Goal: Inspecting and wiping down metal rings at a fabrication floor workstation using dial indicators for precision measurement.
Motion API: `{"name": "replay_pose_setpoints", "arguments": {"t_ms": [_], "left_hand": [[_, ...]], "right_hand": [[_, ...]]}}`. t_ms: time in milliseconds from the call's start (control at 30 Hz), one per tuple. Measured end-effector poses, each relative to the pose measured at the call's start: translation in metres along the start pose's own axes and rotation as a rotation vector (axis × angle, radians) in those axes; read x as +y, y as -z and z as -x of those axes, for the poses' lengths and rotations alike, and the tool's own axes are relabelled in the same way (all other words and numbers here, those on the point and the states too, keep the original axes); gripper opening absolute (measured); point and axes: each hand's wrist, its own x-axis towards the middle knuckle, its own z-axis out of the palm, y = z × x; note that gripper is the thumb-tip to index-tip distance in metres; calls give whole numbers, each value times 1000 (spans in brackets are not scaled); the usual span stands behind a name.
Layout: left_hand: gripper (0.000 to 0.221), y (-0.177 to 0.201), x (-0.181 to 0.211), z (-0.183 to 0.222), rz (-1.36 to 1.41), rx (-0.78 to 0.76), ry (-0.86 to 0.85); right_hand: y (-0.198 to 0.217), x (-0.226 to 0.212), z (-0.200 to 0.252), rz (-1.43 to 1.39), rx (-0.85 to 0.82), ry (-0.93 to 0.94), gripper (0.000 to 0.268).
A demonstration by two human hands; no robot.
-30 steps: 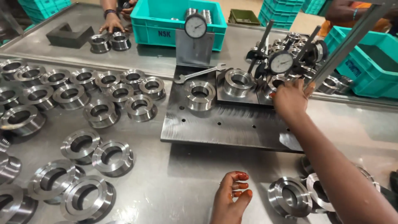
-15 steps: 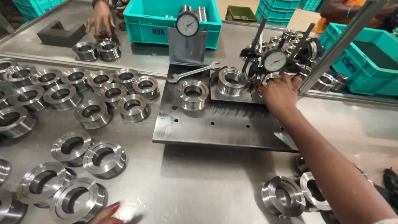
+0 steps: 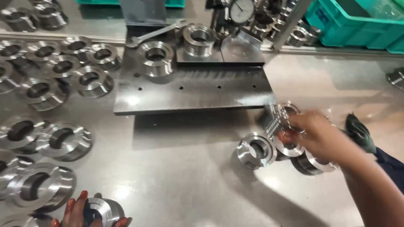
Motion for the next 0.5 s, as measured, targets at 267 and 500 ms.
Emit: {"name": "replay_pose_setpoints", "arguments": {"t_ms": [267, 500], "left_hand": [[71, -318, 189, 150, -398, -583, -63], [83, -489, 236, 193, -211, -644, 78]], "right_hand": [[-93, 18, 184, 53, 42, -70, 33], [-85, -56, 104, 348, -16, -538, 40]]}}
